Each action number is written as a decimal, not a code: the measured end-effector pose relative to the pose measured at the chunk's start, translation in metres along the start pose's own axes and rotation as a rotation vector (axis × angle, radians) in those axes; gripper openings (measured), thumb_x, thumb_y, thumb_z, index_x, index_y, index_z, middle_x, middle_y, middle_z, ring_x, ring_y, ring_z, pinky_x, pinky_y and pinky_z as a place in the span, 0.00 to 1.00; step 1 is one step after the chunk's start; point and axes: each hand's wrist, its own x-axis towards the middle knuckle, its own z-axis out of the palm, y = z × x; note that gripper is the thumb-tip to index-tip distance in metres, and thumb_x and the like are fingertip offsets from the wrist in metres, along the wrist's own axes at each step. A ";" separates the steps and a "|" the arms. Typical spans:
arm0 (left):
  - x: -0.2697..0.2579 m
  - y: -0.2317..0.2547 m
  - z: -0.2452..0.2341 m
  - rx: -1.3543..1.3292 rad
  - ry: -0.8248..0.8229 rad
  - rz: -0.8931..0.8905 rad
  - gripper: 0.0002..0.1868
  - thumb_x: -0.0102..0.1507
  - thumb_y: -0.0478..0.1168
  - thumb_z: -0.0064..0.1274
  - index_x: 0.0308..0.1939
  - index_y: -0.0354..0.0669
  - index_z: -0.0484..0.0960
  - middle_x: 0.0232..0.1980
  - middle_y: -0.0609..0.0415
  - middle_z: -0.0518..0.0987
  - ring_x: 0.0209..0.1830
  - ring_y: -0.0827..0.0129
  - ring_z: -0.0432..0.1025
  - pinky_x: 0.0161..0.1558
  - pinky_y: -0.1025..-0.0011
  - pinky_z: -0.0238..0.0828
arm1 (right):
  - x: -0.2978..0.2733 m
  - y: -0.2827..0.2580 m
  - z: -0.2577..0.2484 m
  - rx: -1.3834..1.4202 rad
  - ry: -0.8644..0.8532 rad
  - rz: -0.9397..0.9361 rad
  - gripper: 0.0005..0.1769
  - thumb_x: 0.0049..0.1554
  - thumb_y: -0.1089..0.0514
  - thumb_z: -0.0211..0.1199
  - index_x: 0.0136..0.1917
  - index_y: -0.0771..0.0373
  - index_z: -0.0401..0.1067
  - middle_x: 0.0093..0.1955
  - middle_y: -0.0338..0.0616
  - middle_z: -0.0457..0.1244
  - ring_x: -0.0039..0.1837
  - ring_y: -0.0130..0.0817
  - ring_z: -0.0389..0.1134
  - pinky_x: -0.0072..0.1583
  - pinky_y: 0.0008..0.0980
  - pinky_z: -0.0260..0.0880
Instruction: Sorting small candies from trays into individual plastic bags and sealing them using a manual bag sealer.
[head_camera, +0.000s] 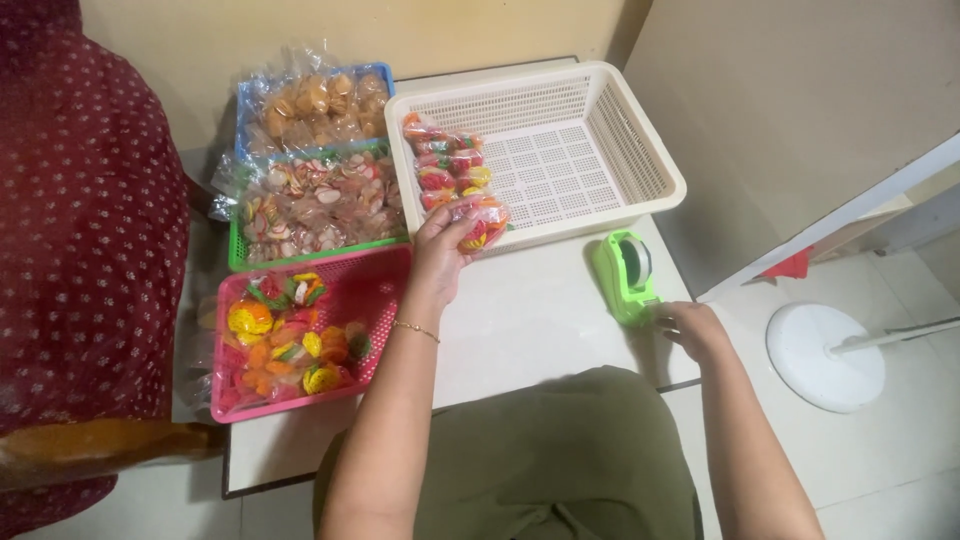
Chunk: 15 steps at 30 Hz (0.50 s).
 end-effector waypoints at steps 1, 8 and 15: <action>-0.001 0.001 0.000 0.000 0.002 0.001 0.18 0.62 0.42 0.61 0.56 0.52 0.83 0.48 0.48 0.81 0.45 0.66 0.77 0.38 0.74 0.78 | -0.009 -0.006 0.003 -0.001 -0.001 -0.001 0.26 0.56 0.63 0.63 0.63 0.85 0.68 0.68 0.81 0.57 0.71 0.71 0.58 0.68 0.62 0.60; -0.005 0.005 0.000 -0.011 -0.011 -0.004 0.18 0.63 0.43 0.62 0.57 0.52 0.83 0.50 0.46 0.79 0.47 0.64 0.76 0.40 0.74 0.76 | 0.004 0.016 0.000 -0.124 0.043 -0.060 0.20 0.56 0.61 0.63 0.58 0.78 0.76 0.61 0.75 0.64 0.69 0.68 0.61 0.70 0.64 0.58; -0.006 0.005 0.002 -0.018 -0.006 0.021 0.18 0.63 0.42 0.60 0.58 0.50 0.82 0.48 0.49 0.79 0.44 0.68 0.76 0.37 0.76 0.78 | 0.041 0.054 -0.002 -0.445 0.174 -0.227 0.14 0.58 0.58 0.65 0.52 0.71 0.81 0.50 0.67 0.70 0.62 0.63 0.69 0.62 0.61 0.69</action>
